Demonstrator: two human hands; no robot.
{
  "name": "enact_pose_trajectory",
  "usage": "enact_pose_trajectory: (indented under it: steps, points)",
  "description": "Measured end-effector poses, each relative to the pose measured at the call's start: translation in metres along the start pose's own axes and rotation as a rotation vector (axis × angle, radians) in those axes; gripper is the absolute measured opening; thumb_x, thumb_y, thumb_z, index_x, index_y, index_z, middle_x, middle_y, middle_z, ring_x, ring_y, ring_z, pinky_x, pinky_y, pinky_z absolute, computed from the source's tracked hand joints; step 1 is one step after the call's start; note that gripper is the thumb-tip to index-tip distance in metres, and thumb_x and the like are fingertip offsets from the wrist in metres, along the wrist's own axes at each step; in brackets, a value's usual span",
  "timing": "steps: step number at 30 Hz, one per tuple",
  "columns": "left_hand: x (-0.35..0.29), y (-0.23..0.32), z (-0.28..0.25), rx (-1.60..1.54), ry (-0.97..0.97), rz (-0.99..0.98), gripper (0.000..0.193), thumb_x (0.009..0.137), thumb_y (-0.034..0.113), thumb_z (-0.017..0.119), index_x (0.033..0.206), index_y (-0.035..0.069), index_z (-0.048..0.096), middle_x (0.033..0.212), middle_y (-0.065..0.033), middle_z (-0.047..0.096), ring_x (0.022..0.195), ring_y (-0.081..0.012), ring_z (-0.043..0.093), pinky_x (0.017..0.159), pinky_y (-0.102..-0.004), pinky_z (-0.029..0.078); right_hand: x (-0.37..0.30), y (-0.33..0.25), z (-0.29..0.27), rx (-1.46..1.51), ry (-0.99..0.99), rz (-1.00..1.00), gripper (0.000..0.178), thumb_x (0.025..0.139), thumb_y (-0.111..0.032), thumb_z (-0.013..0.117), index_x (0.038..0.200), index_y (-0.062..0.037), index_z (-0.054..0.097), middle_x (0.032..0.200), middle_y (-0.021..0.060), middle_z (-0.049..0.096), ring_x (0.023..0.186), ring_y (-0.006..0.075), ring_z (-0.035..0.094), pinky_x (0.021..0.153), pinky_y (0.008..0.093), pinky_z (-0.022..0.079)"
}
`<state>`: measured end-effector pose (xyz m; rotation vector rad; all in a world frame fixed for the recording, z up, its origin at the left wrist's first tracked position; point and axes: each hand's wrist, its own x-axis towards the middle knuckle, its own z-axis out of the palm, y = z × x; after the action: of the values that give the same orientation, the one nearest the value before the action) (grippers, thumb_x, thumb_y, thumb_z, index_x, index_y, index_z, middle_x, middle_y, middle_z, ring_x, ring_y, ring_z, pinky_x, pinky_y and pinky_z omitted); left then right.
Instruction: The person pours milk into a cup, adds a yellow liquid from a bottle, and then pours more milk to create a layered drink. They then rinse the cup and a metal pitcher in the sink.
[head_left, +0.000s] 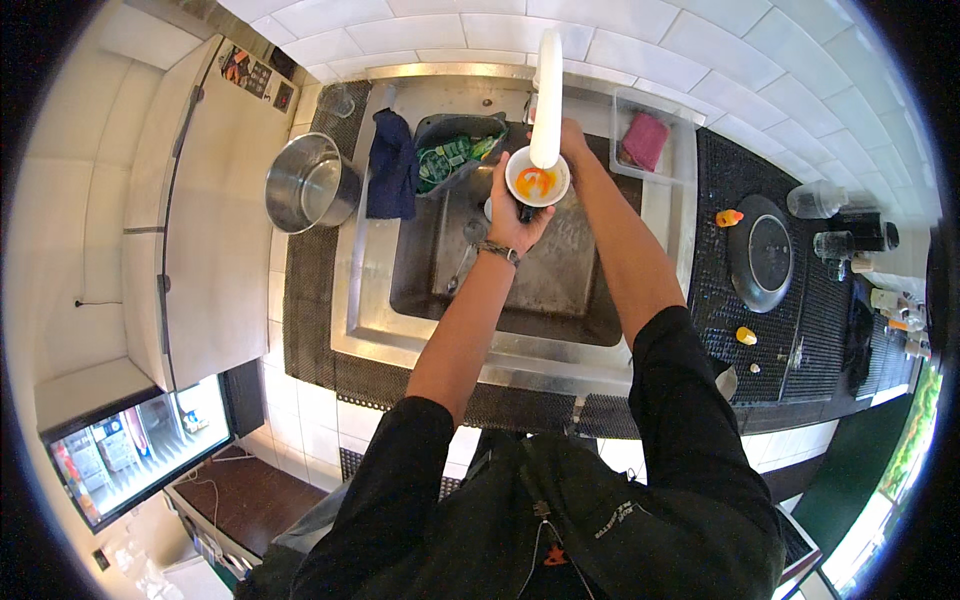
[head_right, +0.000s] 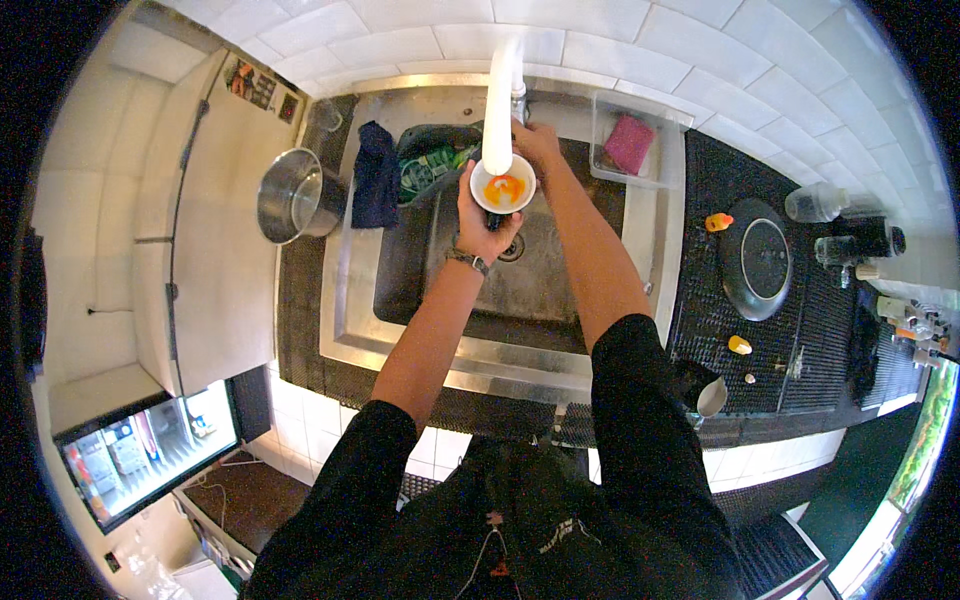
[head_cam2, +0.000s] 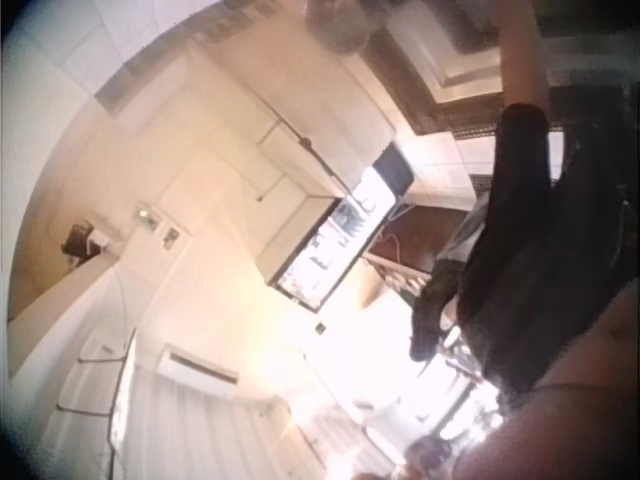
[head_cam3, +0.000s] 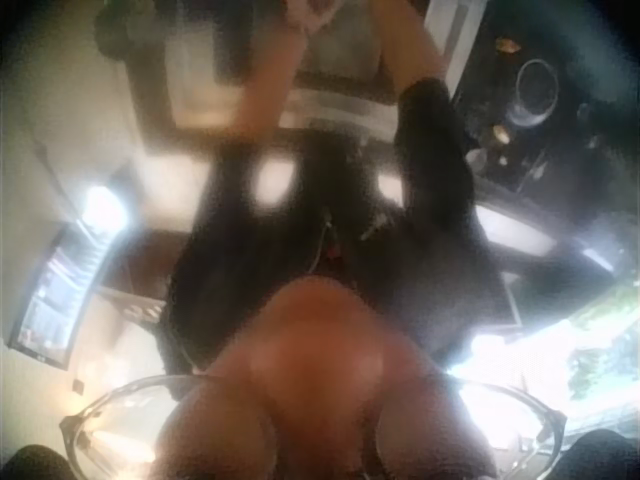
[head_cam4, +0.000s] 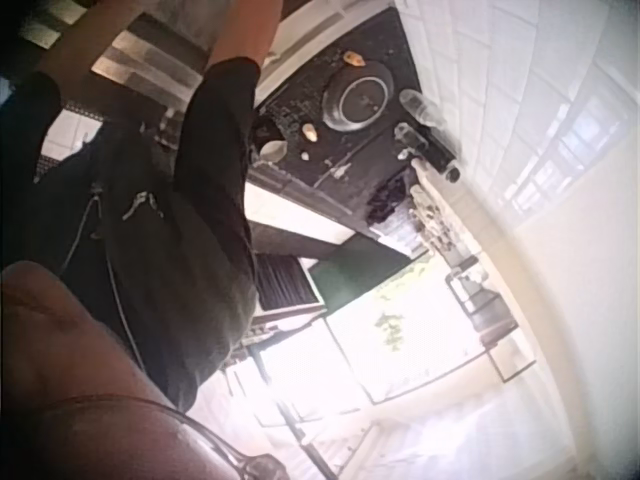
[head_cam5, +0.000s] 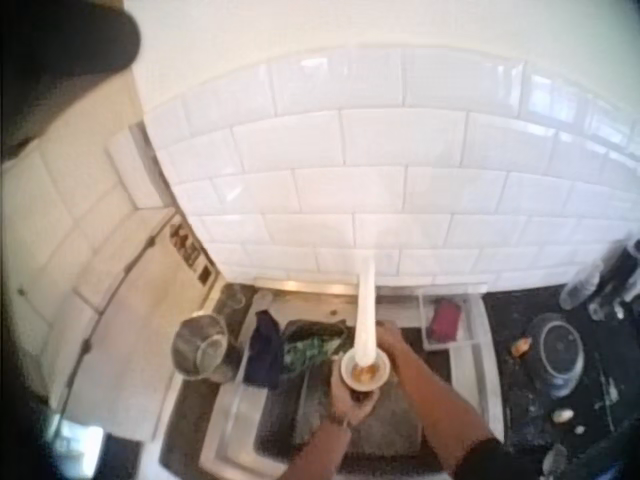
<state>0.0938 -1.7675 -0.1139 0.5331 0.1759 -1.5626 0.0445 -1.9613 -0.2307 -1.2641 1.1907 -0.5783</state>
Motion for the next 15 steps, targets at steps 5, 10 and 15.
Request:
enact_pose_trajectory:
  steps: [5,10,15]
  points:
    - [-0.016,-0.004,-0.007,0.053,0.058,-0.004,0.043,0.088,0.055,0.052,0.108,0.018,0.061,0.092,-0.0012,0.066,0.078,-0.0178,0.066,0.045,-0.0276,0.053,-0.040,-0.014,-0.014,0.082,0.032,-0.107,0.041,0.086,-0.029,0.060,0.116,-0.0019,0.059,0.094,0.0116,0.067,0.085,0.0249,0.064,0.080,0.0347,0.051]
    - [-0.062,0.000,-0.023,0.074,0.157,0.043,0.044,0.088,0.056,0.053,0.100,0.014,0.063,0.086,-0.0030,0.066,0.069,-0.0190,0.067,0.045,-0.0297,0.054,-0.228,-0.067,-0.022,-0.200,-0.223,-0.374,0.064,0.073,0.001,0.058,0.135,-0.0050,0.040,0.126,0.0147,0.052,0.117,0.0269,0.051,0.094,0.0356,0.044]
    - [-0.083,-0.028,-0.050,0.080,-0.042,-0.180,0.047,0.089,0.055,0.052,0.114,0.016,0.059,0.103,-0.0055,0.066,0.089,-0.0222,0.067,0.060,-0.0347,0.058,-0.318,-0.088,-0.034,-0.505,-0.189,-0.586,0.081,0.064,-0.010,0.073,0.137,-0.0077,0.038,0.130,0.0180,0.047,0.121,0.0366,0.046,0.102,0.0431,0.038]
